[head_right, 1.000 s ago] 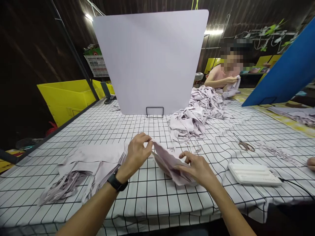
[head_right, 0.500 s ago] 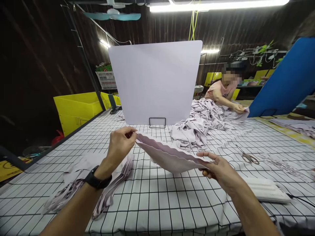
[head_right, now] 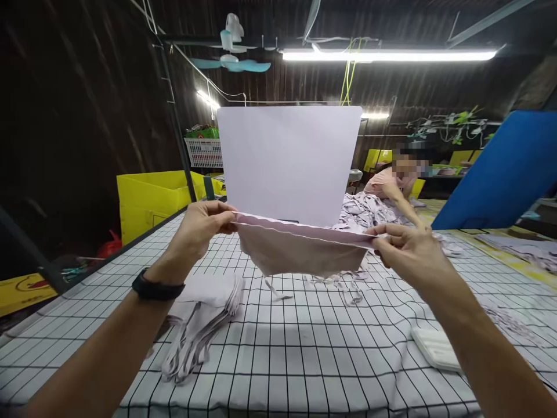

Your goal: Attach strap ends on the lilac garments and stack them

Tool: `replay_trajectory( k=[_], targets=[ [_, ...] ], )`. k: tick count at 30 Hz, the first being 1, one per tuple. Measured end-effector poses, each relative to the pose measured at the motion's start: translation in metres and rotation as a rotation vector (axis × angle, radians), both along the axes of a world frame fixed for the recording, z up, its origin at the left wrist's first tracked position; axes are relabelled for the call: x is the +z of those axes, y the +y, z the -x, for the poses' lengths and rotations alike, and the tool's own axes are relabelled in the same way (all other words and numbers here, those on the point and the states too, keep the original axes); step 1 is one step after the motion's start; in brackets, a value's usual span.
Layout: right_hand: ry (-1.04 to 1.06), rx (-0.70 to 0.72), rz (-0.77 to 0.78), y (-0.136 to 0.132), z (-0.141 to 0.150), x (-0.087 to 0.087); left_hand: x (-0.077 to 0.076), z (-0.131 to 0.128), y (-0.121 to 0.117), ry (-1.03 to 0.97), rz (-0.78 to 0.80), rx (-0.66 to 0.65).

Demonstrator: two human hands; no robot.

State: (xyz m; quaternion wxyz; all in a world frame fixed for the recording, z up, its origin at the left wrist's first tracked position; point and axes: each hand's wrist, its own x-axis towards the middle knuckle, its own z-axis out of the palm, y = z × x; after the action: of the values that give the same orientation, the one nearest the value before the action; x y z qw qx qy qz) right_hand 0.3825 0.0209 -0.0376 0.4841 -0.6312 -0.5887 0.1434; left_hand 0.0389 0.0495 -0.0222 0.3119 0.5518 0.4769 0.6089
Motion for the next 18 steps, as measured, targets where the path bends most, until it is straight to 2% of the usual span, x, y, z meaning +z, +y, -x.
replay_trajectory(
  k=[4,8,10,13,18],
  targets=[
    [0.141,-0.090,-0.135,-0.017,0.011,0.029,0.021,0.000,-0.008,-0.136,-0.025,-0.085],
    [0.411,-0.019,-0.112,-0.030,0.017,0.049,0.034,0.005,-0.014,-0.106,0.012,-0.155],
    [0.491,0.001,-0.086,-0.032,0.015,0.051,0.035,0.007,-0.015,-0.093,0.056,-0.198],
    [0.504,0.042,-0.034,-0.033,0.006,0.047,0.035,0.008,-0.016,-0.078,0.117,-0.236],
    [0.536,0.124,0.030,-0.035,-0.003,0.043,0.033,0.009,-0.016,-0.084,0.212,-0.379]
  ],
)
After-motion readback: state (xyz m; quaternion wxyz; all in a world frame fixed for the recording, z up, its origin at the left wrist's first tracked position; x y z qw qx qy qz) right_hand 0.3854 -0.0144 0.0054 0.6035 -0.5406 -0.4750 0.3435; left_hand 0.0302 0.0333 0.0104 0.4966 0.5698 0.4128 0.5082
